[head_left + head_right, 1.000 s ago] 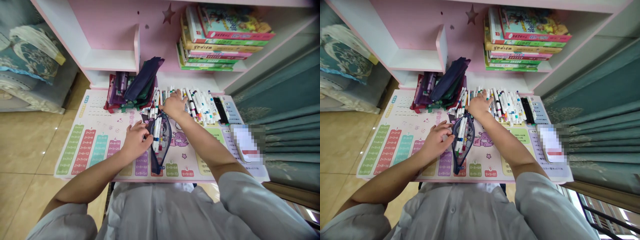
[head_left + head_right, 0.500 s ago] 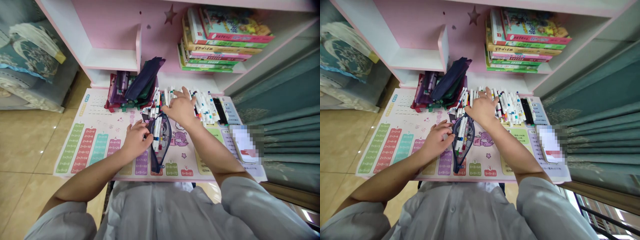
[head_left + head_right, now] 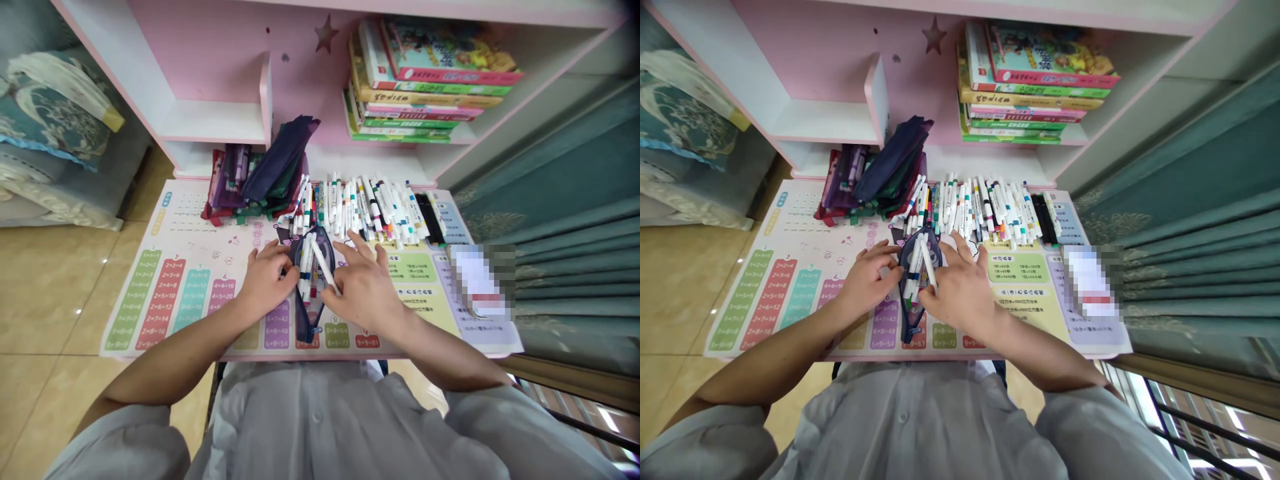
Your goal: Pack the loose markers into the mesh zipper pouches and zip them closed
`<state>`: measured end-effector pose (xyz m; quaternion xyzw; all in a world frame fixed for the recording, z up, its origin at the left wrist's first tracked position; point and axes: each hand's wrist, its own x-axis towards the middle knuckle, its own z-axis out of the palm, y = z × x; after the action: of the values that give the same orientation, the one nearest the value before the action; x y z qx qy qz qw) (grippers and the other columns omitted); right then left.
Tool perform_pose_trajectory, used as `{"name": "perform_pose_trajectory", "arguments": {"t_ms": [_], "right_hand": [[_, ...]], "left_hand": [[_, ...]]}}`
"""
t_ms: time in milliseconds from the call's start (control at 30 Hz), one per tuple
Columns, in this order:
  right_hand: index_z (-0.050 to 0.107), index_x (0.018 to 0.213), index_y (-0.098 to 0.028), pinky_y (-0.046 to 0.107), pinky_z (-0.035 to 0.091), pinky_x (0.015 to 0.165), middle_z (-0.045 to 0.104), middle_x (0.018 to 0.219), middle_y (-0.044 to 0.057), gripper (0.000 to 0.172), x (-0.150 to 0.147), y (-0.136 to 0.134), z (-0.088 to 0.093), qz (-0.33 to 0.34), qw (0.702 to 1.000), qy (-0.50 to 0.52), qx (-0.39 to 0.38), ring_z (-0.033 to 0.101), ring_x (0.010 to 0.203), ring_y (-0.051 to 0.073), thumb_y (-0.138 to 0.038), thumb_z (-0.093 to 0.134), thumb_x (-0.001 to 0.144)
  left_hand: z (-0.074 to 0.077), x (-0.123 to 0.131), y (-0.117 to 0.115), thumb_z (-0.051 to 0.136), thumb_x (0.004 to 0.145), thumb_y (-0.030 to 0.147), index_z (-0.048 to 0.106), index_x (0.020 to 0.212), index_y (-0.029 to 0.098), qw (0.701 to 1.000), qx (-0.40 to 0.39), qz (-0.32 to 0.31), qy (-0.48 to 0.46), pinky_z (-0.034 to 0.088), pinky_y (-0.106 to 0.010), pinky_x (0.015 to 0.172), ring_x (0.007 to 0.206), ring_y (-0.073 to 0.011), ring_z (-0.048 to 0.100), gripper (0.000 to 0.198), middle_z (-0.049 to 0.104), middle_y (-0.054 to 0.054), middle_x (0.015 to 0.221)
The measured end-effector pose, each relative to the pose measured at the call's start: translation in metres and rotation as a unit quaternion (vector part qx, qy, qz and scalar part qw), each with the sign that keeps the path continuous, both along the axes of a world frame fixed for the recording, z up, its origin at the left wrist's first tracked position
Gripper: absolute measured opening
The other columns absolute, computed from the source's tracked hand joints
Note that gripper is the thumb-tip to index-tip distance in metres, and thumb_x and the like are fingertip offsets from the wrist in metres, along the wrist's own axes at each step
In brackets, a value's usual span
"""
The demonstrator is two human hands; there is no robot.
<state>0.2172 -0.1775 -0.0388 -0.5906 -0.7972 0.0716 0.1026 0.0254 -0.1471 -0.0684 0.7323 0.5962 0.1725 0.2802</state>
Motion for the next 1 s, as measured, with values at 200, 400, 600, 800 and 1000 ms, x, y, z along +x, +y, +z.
{"name": "perform_pose_trajectory", "arguments": {"t_ms": [200, 400, 600, 800, 1000], "right_hand": [[0.080, 0.078, -0.016, 0.074, 0.025, 0.115, 0.054, 0.152, 0.019, 0.023, -0.017, 0.013, -0.016, 0.004, 1.000, -0.028, 0.012, 0.032, 0.151, 0.044, -0.027, 0.060, 0.081], [0.081, 0.082, -0.014, 0.074, 0.025, 0.115, 0.054, 0.151, 0.021, 0.026, -0.024, 0.015, -0.033, 0.014, 0.999, -0.042, 0.023, 0.031, 0.150, 0.045, -0.028, 0.059, 0.086], [0.078, 0.069, -0.017, 0.074, 0.030, 0.112, 0.059, 0.146, 0.020, 0.029, -0.018, 0.024, -0.014, 0.015, 1.000, -0.009, 0.010, 0.036, 0.148, 0.045, -0.028, 0.058, 0.087], [0.077, 0.071, -0.017, 0.072, 0.032, 0.111, 0.057, 0.149, 0.014, 0.029, -0.008, 0.093, -0.004, -0.101, 0.992, 0.042, 0.064, 0.029, 0.151, 0.045, -0.028, 0.055, 0.087], [0.077, 0.096, -0.012, 0.072, 0.027, 0.115, 0.052, 0.152, 0.020, 0.032, -0.016, 0.158, -0.029, -0.129, 0.991, -0.004, -0.042, 0.026, 0.151, 0.043, -0.039, 0.060, 0.090]], "left_hand": [[-0.003, 0.000, 0.000, 0.054, 0.086, 0.024, 0.060, 0.068, 0.022, 1.000, 0.009, 0.004, -0.008, 0.030, -0.063, 0.119, 0.145, -0.0328, 0.046, 0.019, 0.069, -0.007, 0.135], [-0.003, -0.002, 0.000, 0.056, 0.085, 0.025, 0.062, 0.067, 0.023, 1.000, 0.014, 0.003, -0.008, 0.033, -0.060, 0.120, 0.143, -0.0322, 0.049, 0.019, 0.072, -0.005, 0.130], [-0.003, -0.002, 0.000, 0.055, 0.085, 0.026, 0.064, 0.069, 0.022, 1.000, 0.007, -0.002, -0.001, 0.031, -0.062, 0.119, 0.144, -0.0343, 0.047, 0.019, 0.069, -0.006, 0.135], [0.001, -0.002, 0.000, 0.054, 0.087, 0.027, 0.063, 0.070, 0.022, 1.000, -0.007, -0.003, -0.001, 0.031, -0.061, 0.120, 0.146, -0.0334, 0.046, 0.020, 0.069, -0.008, 0.133], [0.003, -0.002, -0.001, 0.054, 0.088, 0.027, 0.062, 0.068, 0.021, 1.000, -0.012, -0.007, 0.005, 0.030, -0.062, 0.119, 0.146, -0.0334, 0.045, 0.022, 0.068, -0.009, 0.136]]}}
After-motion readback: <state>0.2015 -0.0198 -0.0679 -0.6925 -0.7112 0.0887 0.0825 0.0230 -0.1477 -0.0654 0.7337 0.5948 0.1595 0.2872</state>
